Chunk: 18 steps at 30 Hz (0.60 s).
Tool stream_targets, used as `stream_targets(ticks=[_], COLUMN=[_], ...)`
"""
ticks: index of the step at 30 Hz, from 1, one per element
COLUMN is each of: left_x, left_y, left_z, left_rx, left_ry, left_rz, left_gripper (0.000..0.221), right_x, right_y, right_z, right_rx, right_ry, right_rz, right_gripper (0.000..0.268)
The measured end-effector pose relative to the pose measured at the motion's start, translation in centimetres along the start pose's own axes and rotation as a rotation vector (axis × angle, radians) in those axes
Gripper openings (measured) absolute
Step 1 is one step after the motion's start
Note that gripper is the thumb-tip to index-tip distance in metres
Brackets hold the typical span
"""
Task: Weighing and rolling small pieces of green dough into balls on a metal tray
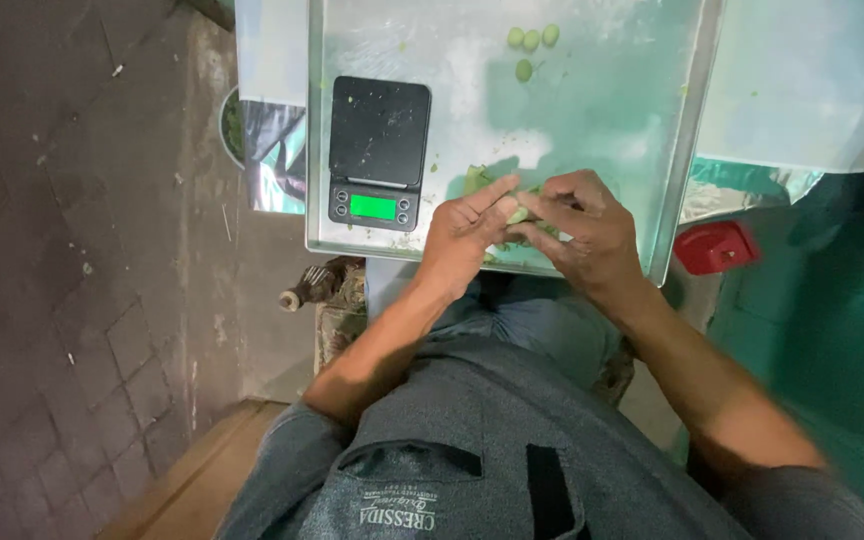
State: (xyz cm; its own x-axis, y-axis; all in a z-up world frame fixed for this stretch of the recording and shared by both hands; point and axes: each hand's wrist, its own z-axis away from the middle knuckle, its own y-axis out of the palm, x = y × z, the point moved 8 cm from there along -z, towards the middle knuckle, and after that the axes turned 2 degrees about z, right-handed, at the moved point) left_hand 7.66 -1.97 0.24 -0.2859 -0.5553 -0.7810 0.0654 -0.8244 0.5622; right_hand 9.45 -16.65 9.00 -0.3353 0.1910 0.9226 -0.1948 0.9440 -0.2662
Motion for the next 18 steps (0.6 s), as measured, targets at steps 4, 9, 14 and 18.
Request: stream_targets(ticks=[4,9,14,18], left_x=[-2.8,-0.1,1.9,2.8], left_y=[2.5,1.7,-0.2,-0.7], left_z=[1.1,0.5,0.1,0.1], left_rx=[0.077,0.009,-0.124,-0.169], left_ry=[0.069,-0.020,-0.092,-0.128], left_rz=[-0.285,-0.291,-0.172,-0.104], left_gripper=[0.045,0.051,0.041,0.031], right_x=[-1.5,-1.7,-2.1,-2.6], right_y=[0.2,0.5,1.2,0.8], right_z=[0.7,0.7,1.1,1.2], right_rx=[0.041,0.044,0.062,0.027], right_ry=[-0.183,-0.224,-0.315,-0.240], right_rz=[0.303,0.394,0.474,0.377], right_gripper=[0.019,0.017,0.028,0.023])
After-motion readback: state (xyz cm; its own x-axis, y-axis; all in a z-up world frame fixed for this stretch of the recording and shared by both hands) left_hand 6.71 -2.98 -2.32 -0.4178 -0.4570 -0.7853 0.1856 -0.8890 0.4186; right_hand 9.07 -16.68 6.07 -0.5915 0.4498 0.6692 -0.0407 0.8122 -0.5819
